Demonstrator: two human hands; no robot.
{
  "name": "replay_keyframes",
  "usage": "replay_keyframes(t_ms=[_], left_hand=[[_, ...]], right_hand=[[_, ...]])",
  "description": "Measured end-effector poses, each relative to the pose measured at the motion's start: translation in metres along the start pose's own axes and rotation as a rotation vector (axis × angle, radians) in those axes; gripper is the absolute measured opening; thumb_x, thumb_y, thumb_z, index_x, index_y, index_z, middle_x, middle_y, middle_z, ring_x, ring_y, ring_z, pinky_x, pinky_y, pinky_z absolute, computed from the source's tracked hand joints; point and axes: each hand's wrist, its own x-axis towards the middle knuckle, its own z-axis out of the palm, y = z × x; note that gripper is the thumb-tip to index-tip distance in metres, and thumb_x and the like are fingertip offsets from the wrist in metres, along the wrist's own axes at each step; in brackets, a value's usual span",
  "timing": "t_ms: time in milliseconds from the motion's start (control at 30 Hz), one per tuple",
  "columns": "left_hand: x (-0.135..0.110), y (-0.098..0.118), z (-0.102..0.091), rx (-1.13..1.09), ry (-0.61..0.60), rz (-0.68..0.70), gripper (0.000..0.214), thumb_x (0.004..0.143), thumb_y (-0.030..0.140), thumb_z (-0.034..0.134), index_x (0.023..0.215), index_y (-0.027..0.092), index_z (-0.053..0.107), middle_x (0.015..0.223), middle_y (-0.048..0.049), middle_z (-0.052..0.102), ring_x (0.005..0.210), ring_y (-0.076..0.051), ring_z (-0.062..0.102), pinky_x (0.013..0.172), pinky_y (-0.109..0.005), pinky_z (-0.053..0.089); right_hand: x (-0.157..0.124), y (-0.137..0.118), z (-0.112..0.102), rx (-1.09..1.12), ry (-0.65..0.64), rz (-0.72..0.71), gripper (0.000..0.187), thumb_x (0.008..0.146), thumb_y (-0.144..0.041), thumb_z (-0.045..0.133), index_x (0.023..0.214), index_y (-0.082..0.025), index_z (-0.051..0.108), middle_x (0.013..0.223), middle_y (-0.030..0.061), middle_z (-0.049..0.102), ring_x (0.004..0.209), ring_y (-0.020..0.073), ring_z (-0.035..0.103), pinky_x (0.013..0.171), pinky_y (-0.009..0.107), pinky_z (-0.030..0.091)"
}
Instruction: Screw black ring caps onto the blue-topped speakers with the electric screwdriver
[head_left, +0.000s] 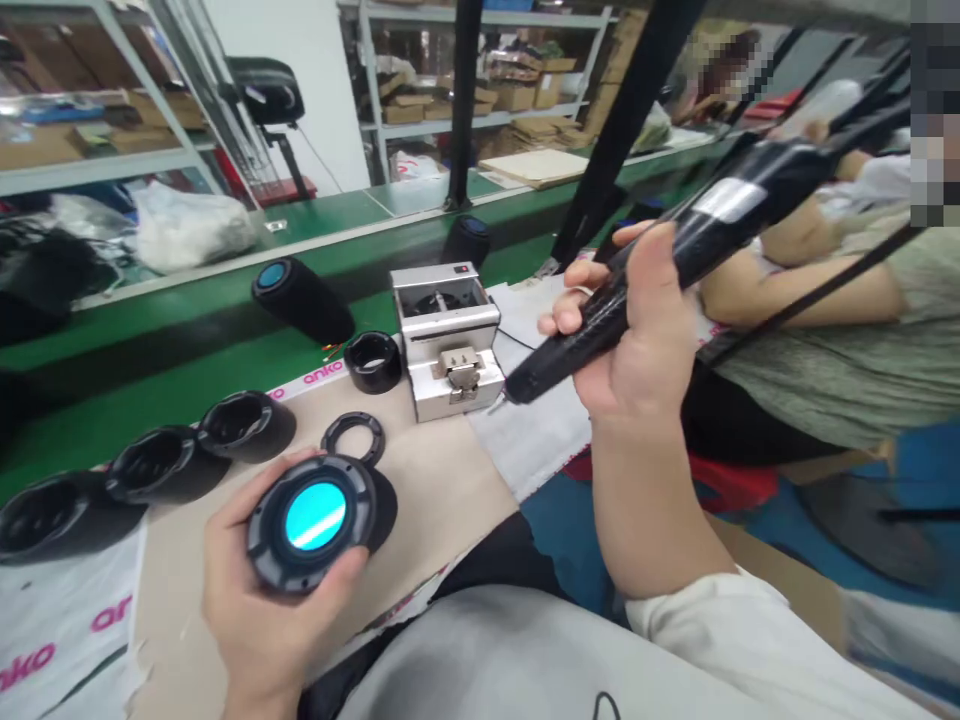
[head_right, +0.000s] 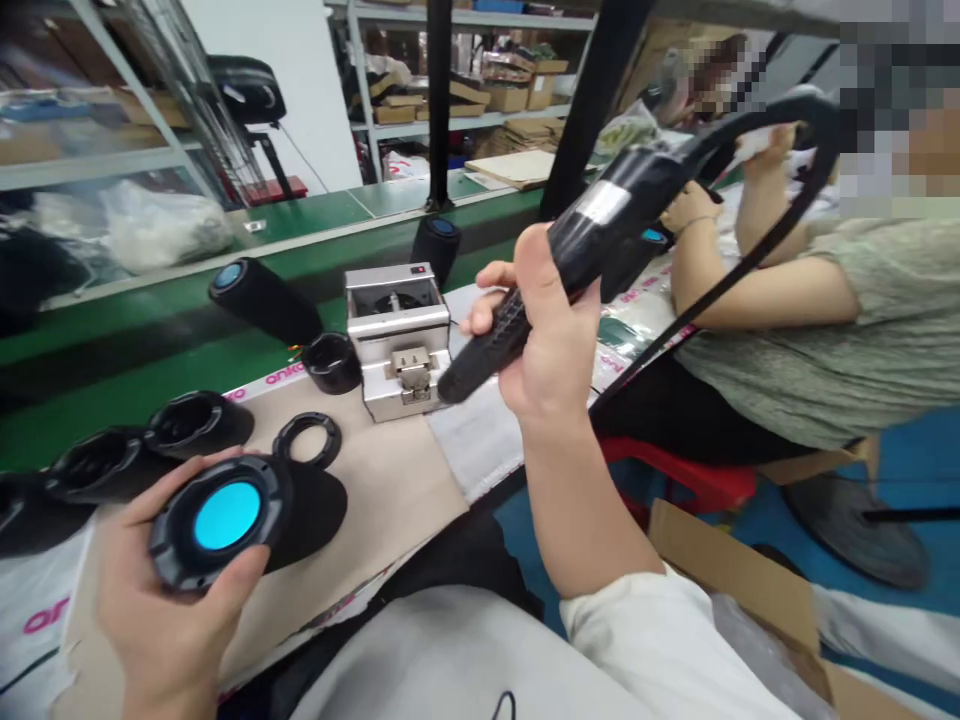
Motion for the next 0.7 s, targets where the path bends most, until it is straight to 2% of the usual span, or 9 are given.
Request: replay_keyframes(t_ms=[67,167,267,367,467,700], left_hand=[[0.002,0.003,0.008,0.005,-0.007,-0.006,0.086,0.066,0.030,0.100,0.146,0.022,0.069,0.136,-0.0107,0.078,0.122,-0.035,0.078,0.113,-0.053,0.062],[0.005,0.007,0.029,-0.040,-0.073,0.013,0.084,0.069,0.031,0.099,0.147,0.024,0.069,0.137,-0.0104,0.078,0.125,-0.034,0.077,0.111,-0.051,0.063],[0.011,0.008,0.050,-0.086,-0.135,0.043,0.082,0.071,0.033,0.099,0.146,0.023,0.068,0.138,-0.0113,0.077,0.127,-0.034,0.076,0.111,-0.049,0.062],[0.016,0.007,0.063,-0.098,-0.149,0.053,0.084,0.071,0.032,0.099,0.148,0.021,0.066,0.139,-0.0121,0.076,0.128,-0.033,0.076,0.110,-0.045,0.061],[0.018,0.005,0.066,-0.085,-0.153,0.052,0.084,0.072,0.033,0.099,0.148,0.020,0.065,0.140,-0.0125,0.075,0.128,-0.032,0.075,0.110,-0.043,0.060],[0.015,0.005,0.061,-0.062,-0.178,0.024,0.087,0.072,0.038,0.099,0.149,0.020,0.062,0.141,-0.0144,0.073,0.131,-0.036,0.073,0.114,-0.049,0.059]], right_hand=[[0.004,0.005,0.002,0.086,-0.034,-0.070,0.041,0.085,-0.052,0.094,0.093,-0.029,0.060,0.062,-0.0090,0.064,0.045,0.0113,0.055,0.046,0.025,0.052],[0.007,0.022,0.015,0.113,-0.181,-0.097,0.040,0.091,-0.059,0.087,0.090,-0.028,0.061,0.057,-0.0090,0.059,0.040,0.0109,0.049,0.039,0.026,0.045],[0.011,0.040,0.032,0.049,-0.259,-0.081,0.054,0.084,-0.072,0.087,0.088,-0.027,0.058,0.056,-0.0088,0.056,0.040,0.0112,0.048,0.037,0.027,0.040],[0.014,0.047,0.044,-0.035,-0.293,-0.059,0.062,0.078,-0.080,0.086,0.083,-0.026,0.055,0.055,-0.0097,0.052,0.040,0.0090,0.045,0.035,0.025,0.033],[0.014,0.047,0.050,-0.108,-0.305,-0.027,0.064,0.077,-0.080,0.085,0.080,-0.024,0.055,0.055,-0.0101,0.050,0.042,0.0072,0.045,0.037,0.023,0.032],[0.017,0.052,0.049,-0.153,-0.320,0.022,0.066,0.078,-0.079,0.087,0.078,-0.025,0.047,0.054,-0.0101,0.046,0.041,0.0071,0.041,0.037,0.024,0.030]])
